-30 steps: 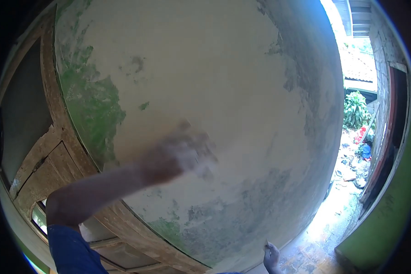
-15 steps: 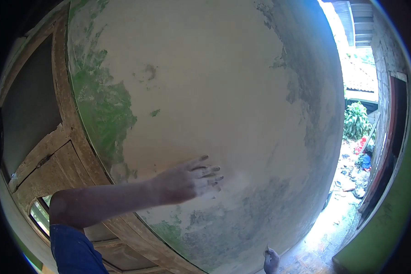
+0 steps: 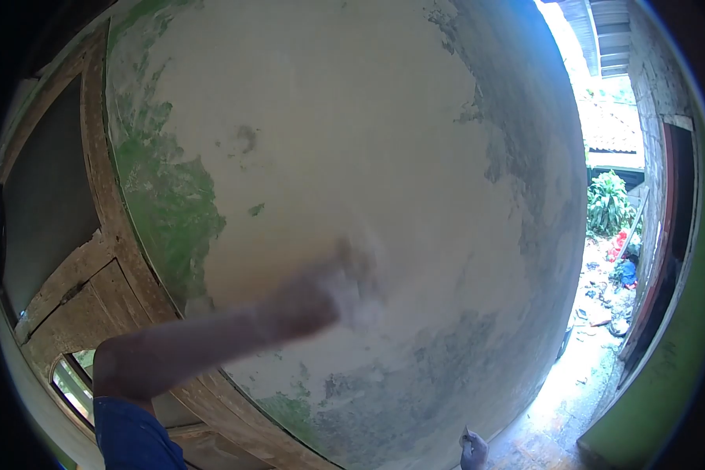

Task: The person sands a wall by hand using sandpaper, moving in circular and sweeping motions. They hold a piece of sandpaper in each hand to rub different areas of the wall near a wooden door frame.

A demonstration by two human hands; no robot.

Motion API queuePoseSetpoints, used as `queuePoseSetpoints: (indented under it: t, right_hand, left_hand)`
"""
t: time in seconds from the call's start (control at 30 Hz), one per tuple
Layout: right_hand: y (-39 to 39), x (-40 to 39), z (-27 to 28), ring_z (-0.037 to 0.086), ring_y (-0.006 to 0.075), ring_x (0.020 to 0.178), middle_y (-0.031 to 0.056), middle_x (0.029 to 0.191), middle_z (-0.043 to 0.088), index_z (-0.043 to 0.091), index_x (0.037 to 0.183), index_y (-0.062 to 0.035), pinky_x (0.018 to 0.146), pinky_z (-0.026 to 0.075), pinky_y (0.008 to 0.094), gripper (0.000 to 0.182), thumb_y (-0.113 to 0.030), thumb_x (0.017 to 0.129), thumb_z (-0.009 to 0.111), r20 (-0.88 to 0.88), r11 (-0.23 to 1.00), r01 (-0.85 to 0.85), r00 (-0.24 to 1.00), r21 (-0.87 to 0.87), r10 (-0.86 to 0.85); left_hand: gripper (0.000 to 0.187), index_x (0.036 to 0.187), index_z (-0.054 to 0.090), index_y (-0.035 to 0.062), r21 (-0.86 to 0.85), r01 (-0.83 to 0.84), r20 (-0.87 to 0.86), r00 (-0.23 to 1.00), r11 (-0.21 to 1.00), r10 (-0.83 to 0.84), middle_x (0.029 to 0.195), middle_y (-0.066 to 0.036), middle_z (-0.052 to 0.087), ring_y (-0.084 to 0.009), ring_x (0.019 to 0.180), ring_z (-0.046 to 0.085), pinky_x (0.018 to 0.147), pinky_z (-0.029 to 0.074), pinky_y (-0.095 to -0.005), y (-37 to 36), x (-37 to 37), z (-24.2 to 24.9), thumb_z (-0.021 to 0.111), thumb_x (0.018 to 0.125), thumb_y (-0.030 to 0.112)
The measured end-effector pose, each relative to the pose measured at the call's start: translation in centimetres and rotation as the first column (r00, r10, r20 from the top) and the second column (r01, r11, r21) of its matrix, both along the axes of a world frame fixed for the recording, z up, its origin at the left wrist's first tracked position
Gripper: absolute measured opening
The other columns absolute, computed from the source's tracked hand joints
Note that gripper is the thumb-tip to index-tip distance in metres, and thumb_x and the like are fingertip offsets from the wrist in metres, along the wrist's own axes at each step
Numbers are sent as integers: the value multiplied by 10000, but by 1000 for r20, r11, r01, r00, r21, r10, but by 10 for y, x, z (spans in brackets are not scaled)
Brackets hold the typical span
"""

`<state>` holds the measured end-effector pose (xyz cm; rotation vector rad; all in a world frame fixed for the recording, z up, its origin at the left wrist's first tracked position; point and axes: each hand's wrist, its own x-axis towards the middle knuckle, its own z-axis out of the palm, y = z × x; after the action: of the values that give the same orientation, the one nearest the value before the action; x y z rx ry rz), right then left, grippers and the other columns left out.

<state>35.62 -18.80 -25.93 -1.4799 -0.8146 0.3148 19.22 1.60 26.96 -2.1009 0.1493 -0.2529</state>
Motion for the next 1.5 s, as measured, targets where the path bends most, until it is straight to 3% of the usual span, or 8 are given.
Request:
queuePoseSetpoints:
  t: [0.33,0.57,0.83,0.87,0.9,1.1,1.33,1.5]
  right_hand:
    - [-3,-5,-2,593,267,1042,189,1102,628,579,1167,5,917,448,353,342,-228,928,504,70,997,7,998,-80,-1]
    - [1,-9,14,603,300,991,178,1056,641,592,1135,2,899,454,373,353,-266,930,489,122,996,43,992,-81,-33]
    - [2,0,-9,606,273,958,164,1027,640,589,1132,3,871,459,366,310,-212,922,515,92,999,14,996,-40,-11]
    - [3,-2,3,605,267,955,163,1021,641,587,1133,5,869,460,357,303,-198,921,515,140,998,31,990,-54,-23]
    - [2,-3,9,605,261,953,162,1014,641,585,1135,7,867,461,347,295,-184,920,515,185,996,52,982,-68,-39]
    - [8,1,-4,601,275,997,180,1053,637,591,1130,8,894,453,352,319,-222,923,517,88,1000,1,996,-3,0]
    - [-1,-2,-1,604,259,979,173,1028,646,596,1120,10,887,457,349,326,-238,919,530,100,999,27,995,-28,-24]
    - [5,8,-5,605,262,980,171,1026,646,591,1130,11,893,454,353,333,-235,912,540,18,998,17,1000,-53,-16]
  left_hand:
    - [350,1187,584,184,365,-19,551,810,931,-200,1242,-68,574,-252,1222,475,1122,178,-513,8,-2,196,479,872,70]
    - [268,1109,615,158,-13,57,-148,987,998,-59,1223,-43,591,-216,1184,514,1089,304,-441,-11,3,-22,543,856,110]
    - [332,1114,626,164,-334,163,421,907,928,-8,1239,-53,578,-209,1196,505,1108,248,-470,5,-5,200,421,891,30]
    - [341,1113,624,148,50,98,518,849,994,-110,1245,-77,569,-214,1191,507,1101,266,-456,5,-4,207,422,874,11]
    - [351,1111,621,131,419,-13,559,792,908,-247,1251,-101,560,-218,1185,508,1094,284,-441,4,-3,209,422,857,-7]
    - [292,1151,602,171,143,101,6,995,985,-103,1230,-83,580,-231,1203,498,1086,310,-402,2,9,27,507,880,119]
    - [292,1120,584,58,190,116,617,758,975,-210,1118,-153,606,-280,1005,596,1021,388,-415,19,-2,231,485,857,-18]
    - [244,1064,614,87,-180,397,471,838,900,-275,1041,-148,622,-240,978,595,960,430,-340,26,51,148,490,865,19]
